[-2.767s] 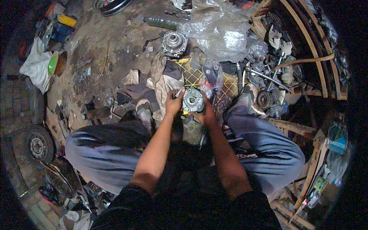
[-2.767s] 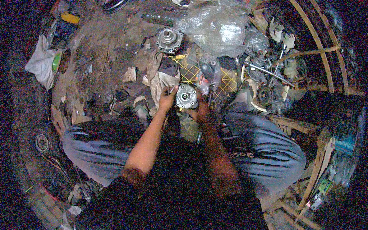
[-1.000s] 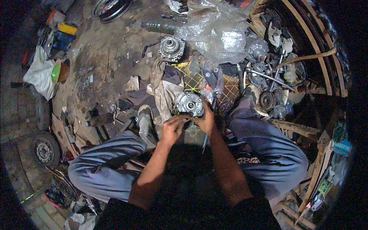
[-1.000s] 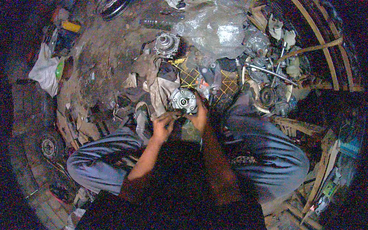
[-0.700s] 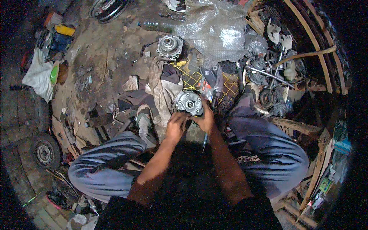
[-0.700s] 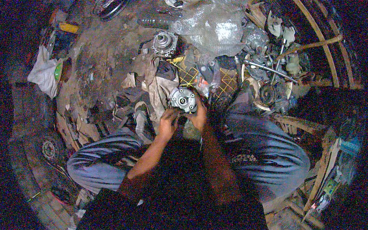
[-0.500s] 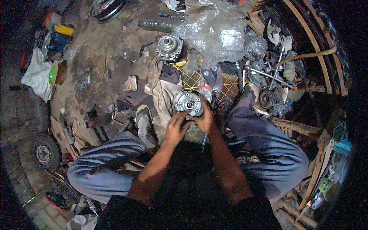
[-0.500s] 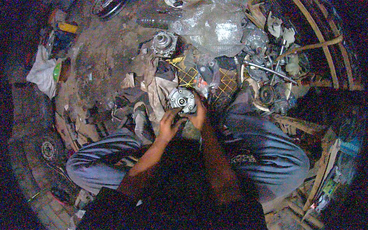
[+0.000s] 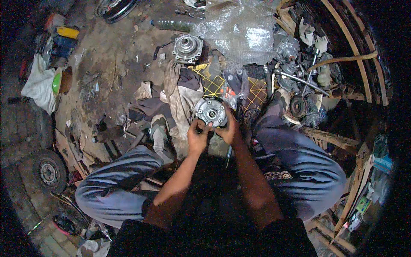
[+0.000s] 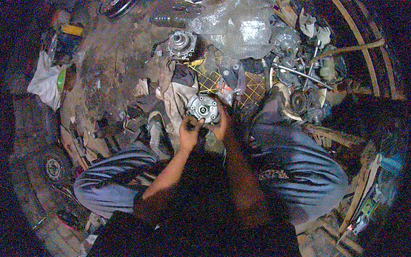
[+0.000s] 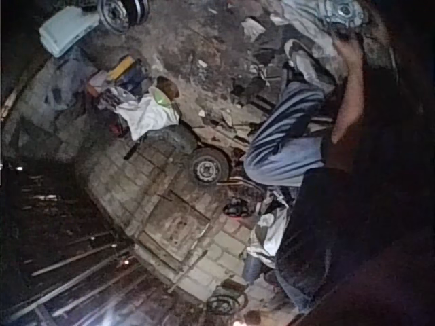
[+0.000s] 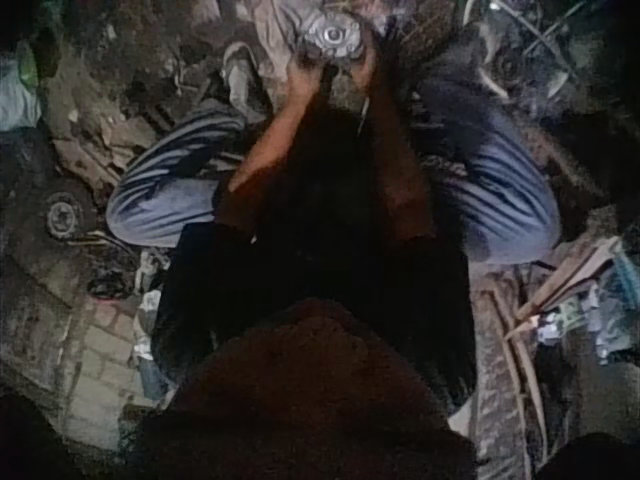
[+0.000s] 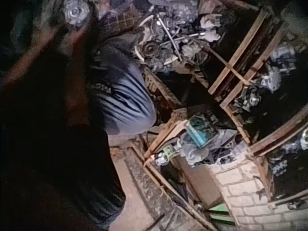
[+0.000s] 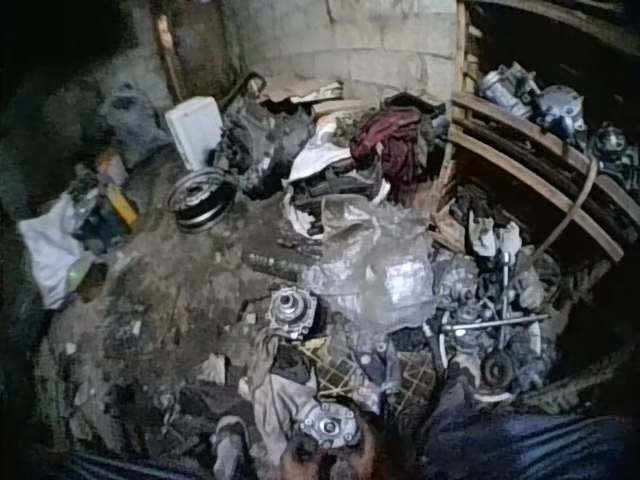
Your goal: The person sits on the floor and uses a hammer and punch to remove a pin from a mechanical part. They then use a screwdriver to pry and remove a small metal ring from the part's shaft.
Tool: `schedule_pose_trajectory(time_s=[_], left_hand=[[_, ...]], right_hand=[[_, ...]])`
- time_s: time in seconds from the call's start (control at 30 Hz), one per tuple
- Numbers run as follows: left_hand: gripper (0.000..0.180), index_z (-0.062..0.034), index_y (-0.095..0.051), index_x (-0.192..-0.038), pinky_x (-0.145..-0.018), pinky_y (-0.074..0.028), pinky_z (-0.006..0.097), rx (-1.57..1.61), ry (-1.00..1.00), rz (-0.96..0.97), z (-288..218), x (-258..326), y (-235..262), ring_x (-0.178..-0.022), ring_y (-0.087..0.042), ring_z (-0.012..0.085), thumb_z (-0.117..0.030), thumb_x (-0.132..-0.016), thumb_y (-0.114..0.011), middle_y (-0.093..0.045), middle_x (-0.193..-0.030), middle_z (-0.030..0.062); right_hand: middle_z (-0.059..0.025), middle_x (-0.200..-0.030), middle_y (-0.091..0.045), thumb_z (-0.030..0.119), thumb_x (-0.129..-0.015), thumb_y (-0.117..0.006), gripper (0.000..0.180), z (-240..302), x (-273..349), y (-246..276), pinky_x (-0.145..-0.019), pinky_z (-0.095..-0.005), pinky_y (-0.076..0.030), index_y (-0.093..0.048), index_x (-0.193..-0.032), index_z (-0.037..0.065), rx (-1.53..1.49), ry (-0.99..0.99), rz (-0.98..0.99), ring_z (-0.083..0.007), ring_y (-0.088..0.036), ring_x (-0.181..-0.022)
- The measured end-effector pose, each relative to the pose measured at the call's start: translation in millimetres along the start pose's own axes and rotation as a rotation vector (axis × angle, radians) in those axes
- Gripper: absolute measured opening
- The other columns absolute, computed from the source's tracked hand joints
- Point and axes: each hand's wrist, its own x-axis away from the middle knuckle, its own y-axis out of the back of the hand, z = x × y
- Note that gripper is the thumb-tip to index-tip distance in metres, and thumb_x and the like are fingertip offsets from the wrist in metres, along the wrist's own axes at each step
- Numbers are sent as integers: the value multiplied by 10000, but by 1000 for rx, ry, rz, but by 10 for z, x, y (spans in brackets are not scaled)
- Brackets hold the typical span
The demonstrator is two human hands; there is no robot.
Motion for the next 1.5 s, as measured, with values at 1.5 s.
schedule_pose_trajectory(time_s=[1.5], left_hand=[[58, 19, -698, -898, -834, -510, 446, -187, -325, -7, 34, 67, 13, -884, -636, 370, -28, -866, -712, -670, -936, 175]], right_hand=[[-221, -1512, -458, 214, -645, -933, 1077, -193, 39, -31, -1166, -447, -361, -353, -1539, 57, 98, 3, 3, -367, -436, -1410]])
